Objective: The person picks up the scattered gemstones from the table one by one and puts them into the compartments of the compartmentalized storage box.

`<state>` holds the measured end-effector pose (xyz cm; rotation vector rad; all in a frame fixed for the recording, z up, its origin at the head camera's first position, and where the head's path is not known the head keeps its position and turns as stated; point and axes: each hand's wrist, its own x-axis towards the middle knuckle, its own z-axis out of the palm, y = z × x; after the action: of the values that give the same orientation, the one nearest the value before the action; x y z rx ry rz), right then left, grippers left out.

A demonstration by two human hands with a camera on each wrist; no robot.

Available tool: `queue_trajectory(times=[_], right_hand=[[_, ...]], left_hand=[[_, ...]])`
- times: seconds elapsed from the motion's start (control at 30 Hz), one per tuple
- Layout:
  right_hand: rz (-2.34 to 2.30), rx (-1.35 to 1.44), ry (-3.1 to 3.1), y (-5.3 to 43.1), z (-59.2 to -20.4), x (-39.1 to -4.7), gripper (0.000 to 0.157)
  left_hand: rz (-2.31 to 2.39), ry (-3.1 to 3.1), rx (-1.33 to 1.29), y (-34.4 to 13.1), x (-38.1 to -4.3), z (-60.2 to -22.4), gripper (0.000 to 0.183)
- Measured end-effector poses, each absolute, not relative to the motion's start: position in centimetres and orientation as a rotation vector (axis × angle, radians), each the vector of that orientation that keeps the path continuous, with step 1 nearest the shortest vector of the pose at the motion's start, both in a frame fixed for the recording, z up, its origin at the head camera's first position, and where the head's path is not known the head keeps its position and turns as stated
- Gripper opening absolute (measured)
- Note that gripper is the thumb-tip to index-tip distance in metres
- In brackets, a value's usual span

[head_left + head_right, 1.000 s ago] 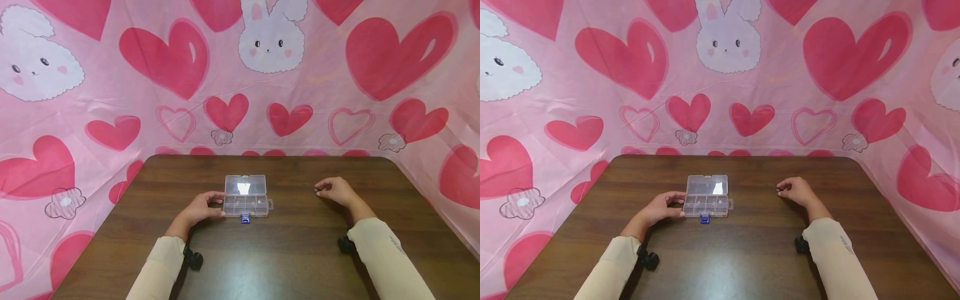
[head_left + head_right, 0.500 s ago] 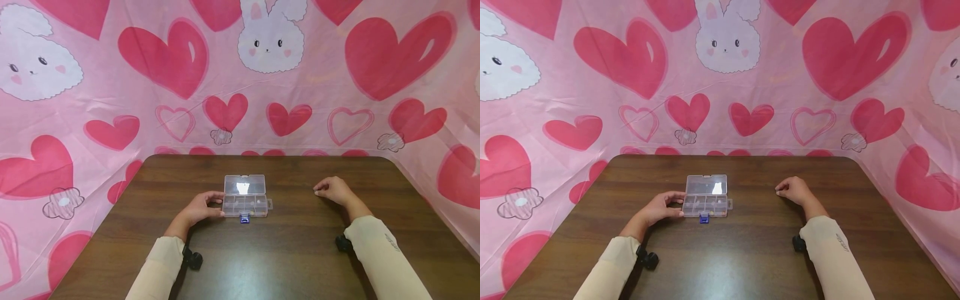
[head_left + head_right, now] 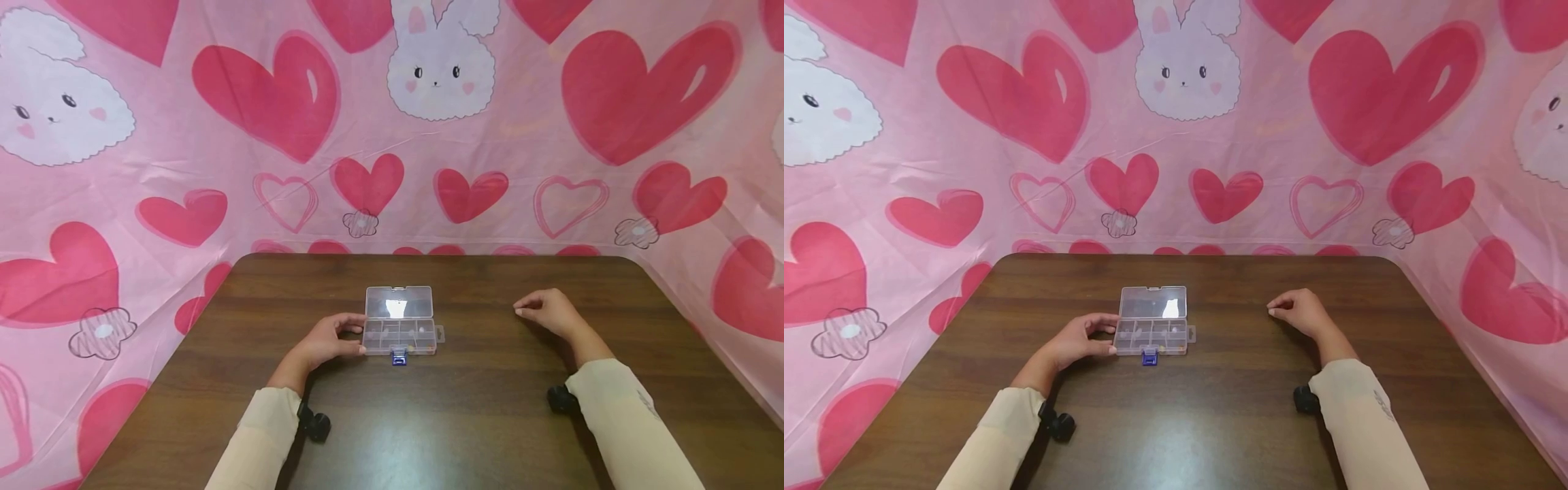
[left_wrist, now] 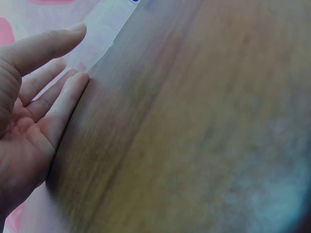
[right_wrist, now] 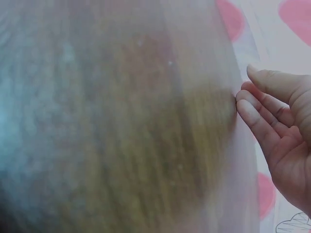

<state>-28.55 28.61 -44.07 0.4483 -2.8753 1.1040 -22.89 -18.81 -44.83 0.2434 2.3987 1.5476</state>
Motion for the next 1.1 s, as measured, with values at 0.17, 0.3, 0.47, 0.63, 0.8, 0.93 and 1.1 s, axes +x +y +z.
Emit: queue_trajectory(times=[0.17, 0.3, 0.47, 0.63, 0.8, 0.93, 1.1], right_hand=[[1.118, 0.429, -2.848, 28.4, -43.8, -28.1, 0.01], [1.138, 0.424, -2.84, 28.1, -43.6, -27.8, 0.011], [1.156, 0.439, -2.838, 27.8, -43.3, -27.5, 0.013], [1.165, 0.472, -2.817, 27.3, -42.9, -27.3, 0.013], [1.194, 0.496, -2.779, 26.5, -42.5, -26.8, 0.011], [1.233, 0.527, -2.75, 26.0, -42.3, -26.4, 0.012], [1.239, 0.55, -2.733, 25.4, -42.1, -26.2, 0.013]], left_hand=[[1.554, 2.389, 0.244, -18.8, -22.8, -44.8, 0.058], [1.546, 2.391, 0.238, -18.7, -22.7, -44.7, 0.058], [1.542, 2.398, 0.239, -18.6, -22.5, -44.7, 0.058], [1.542, 2.399, 0.235, -18.6, -22.4, -44.5, 0.058], [1.537, 2.403, 0.235, -18.6, -22.4, -44.5, 0.058], [1.533, 2.407, 0.232, -18.7, -22.5, -44.7, 0.058], [1.528, 2.409, 0.228, -18.7, -22.6, -44.7, 0.057]])
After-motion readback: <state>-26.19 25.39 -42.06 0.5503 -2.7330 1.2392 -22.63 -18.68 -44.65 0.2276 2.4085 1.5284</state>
